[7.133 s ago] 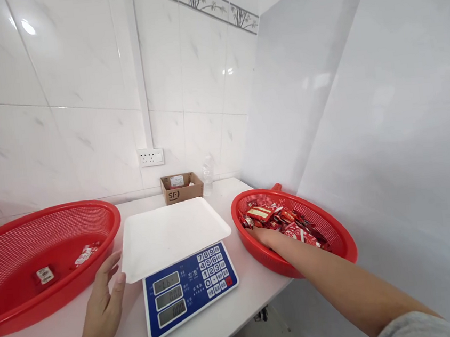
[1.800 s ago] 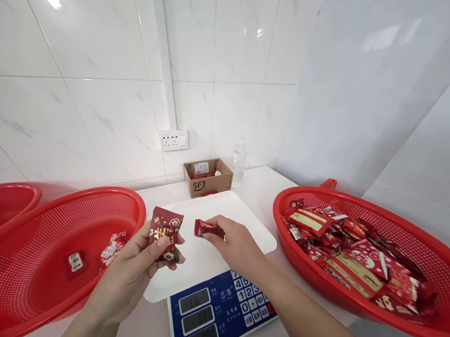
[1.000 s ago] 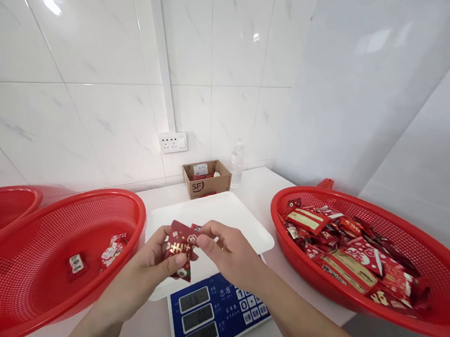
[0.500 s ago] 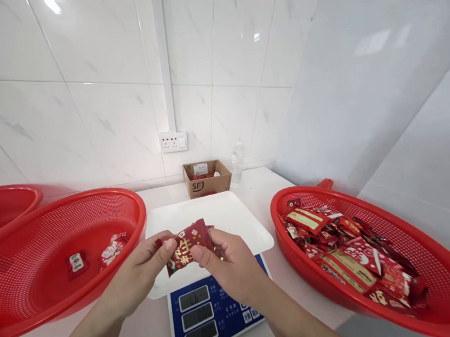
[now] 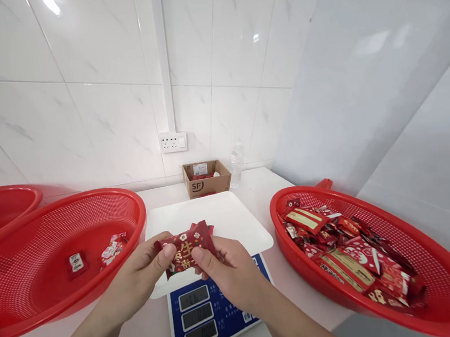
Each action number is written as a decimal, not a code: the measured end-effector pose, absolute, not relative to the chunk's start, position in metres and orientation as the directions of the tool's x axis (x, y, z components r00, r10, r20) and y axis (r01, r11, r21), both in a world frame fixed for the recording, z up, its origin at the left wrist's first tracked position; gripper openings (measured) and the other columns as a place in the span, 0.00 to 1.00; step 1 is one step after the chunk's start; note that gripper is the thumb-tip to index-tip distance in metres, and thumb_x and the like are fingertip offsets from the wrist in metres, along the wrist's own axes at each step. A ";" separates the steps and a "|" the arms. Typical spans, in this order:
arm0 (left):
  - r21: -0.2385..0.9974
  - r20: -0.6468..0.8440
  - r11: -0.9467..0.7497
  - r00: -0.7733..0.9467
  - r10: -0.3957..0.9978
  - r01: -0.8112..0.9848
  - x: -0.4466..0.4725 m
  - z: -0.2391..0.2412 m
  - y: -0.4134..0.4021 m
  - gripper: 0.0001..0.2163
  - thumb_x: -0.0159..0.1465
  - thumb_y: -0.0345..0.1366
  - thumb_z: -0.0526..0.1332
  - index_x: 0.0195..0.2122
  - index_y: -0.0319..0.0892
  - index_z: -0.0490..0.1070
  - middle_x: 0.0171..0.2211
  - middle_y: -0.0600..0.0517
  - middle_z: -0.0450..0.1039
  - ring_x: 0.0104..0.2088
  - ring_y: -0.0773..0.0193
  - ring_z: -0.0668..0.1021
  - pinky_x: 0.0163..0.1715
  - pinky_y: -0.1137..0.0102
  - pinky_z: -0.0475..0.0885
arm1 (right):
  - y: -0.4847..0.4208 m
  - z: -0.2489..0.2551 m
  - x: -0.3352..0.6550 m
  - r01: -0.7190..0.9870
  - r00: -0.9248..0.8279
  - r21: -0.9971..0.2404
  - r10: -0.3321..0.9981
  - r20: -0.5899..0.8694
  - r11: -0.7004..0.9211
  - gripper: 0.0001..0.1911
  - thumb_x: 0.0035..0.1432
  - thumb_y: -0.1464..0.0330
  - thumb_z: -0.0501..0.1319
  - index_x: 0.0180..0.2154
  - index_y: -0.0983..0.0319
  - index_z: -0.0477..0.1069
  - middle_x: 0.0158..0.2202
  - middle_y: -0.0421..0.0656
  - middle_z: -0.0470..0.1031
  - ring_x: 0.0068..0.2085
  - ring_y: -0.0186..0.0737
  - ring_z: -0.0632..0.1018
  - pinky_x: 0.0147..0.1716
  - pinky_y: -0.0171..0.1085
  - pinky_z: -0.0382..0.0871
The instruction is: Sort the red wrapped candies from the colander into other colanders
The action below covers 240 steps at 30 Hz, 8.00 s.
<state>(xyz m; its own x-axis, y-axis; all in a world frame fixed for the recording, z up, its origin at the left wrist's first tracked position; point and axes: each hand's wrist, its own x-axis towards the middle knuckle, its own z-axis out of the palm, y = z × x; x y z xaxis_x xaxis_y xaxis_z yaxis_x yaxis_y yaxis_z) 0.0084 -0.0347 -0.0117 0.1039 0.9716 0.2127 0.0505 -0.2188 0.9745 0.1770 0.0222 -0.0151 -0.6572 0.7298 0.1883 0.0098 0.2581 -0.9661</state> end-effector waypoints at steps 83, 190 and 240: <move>0.893 0.260 -0.205 -0.086 0.962 0.401 0.012 -0.003 -0.045 0.07 0.64 0.39 0.57 0.41 0.46 0.71 0.35 0.52 0.74 0.36 0.62 0.73 0.32 0.71 0.68 | 0.020 -0.015 0.168 -0.016 -0.539 -0.947 0.795 0.278 0.320 0.08 0.57 0.63 0.61 0.38 0.59 0.72 0.36 0.42 0.75 0.37 0.41 0.73 0.42 0.40 0.69; 0.852 0.487 -0.469 -0.023 0.873 0.233 0.006 -0.007 -0.059 0.10 0.62 0.33 0.65 0.41 0.56 0.73 0.38 0.57 0.72 0.41 0.66 0.72 0.43 0.74 0.68 | 0.005 -0.013 0.175 -0.078 -0.385 -0.631 0.561 0.733 0.772 0.09 0.58 0.72 0.64 0.41 0.54 0.75 0.36 0.40 0.76 0.38 0.36 0.78 0.37 0.34 0.74; 0.754 0.636 -0.624 0.011 0.772 0.204 0.009 -0.002 -0.065 0.12 0.60 0.29 0.66 0.43 0.52 0.74 0.39 0.54 0.74 0.41 0.67 0.76 0.41 0.76 0.74 | 0.000 -0.004 0.188 -0.148 -0.264 -0.457 0.410 0.873 0.877 0.05 0.60 0.73 0.63 0.38 0.59 0.74 0.32 0.41 0.75 0.34 0.35 0.78 0.30 0.33 0.76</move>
<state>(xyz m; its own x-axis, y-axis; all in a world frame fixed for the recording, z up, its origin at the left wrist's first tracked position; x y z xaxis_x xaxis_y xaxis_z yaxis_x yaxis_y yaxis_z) 0.0094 -0.0649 -0.0024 0.0112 0.7719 0.6356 0.2043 -0.6240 0.7542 0.1880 0.0000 -0.0041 -0.2639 0.4100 0.8731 -0.1484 0.8771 -0.4568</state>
